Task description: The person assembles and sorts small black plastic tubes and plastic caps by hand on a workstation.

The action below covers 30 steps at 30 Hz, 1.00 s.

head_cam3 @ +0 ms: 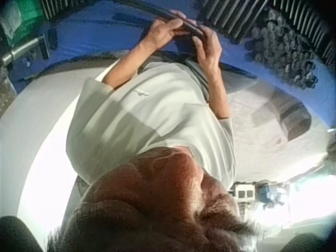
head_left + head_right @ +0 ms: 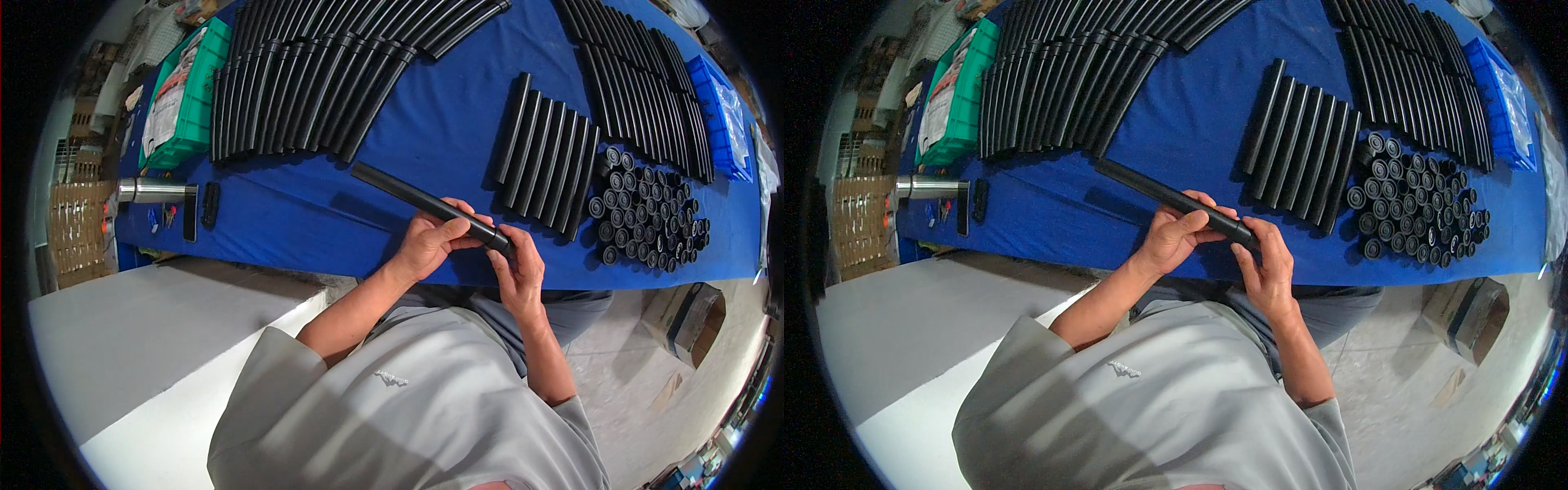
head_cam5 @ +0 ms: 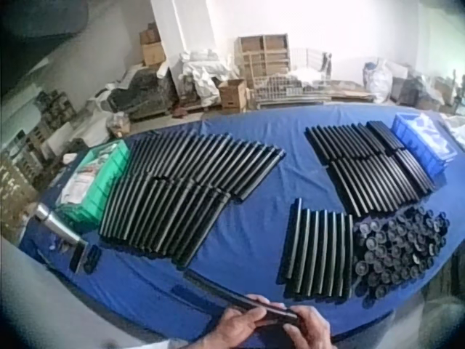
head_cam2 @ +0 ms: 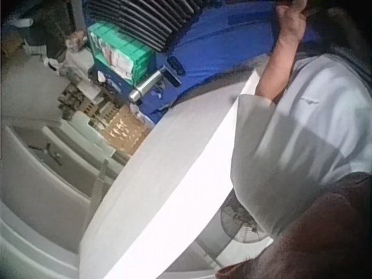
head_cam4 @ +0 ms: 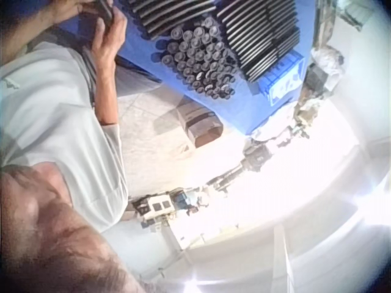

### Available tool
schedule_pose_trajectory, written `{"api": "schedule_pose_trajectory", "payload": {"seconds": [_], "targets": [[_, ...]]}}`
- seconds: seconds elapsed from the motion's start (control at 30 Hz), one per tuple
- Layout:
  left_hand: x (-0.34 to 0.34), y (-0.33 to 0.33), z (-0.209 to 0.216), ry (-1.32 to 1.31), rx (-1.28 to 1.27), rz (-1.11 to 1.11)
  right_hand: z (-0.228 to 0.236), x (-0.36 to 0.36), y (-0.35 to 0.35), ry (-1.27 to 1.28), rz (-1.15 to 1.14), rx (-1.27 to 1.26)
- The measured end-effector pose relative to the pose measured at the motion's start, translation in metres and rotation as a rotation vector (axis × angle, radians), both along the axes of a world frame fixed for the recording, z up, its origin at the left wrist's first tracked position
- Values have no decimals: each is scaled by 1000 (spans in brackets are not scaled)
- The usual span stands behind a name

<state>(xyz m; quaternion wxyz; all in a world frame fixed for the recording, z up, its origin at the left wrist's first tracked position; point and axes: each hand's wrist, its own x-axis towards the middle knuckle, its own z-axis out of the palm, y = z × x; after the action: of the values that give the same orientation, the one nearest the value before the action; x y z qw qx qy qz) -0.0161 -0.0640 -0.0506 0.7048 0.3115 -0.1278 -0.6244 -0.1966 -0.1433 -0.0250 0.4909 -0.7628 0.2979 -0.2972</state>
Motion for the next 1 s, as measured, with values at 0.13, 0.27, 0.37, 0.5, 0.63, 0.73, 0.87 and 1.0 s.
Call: {"api": "schedule_pose_trajectory", "payload": {"seconds": [0.13,0.27,0.37,0.5,0.63,0.73,0.87,1.0], "targets": [[-2,0,-1,-9,-8,5,1,0,0,25,-13,-99],[-4,1,-4,-21,-22,5,3,2,0,31,-15,-125],[-3,-1,-4,-16,-25,14,4,4,0,48,-25,-243],[-2,1,-7,40,-36,6,14,3,-3,80,30,-241],[2,-2,-7,45,-56,-24,19,5,-5,121,40,-217],[-2,-2,-4,-10,-27,-8,8,1,-2,80,4,-252],[-1,0,-9,3,-60,3,1,4,-5,-47,-28,62],[5,-1,-8,-34,-100,-65,4,2,-11,-24,36,432]]}}
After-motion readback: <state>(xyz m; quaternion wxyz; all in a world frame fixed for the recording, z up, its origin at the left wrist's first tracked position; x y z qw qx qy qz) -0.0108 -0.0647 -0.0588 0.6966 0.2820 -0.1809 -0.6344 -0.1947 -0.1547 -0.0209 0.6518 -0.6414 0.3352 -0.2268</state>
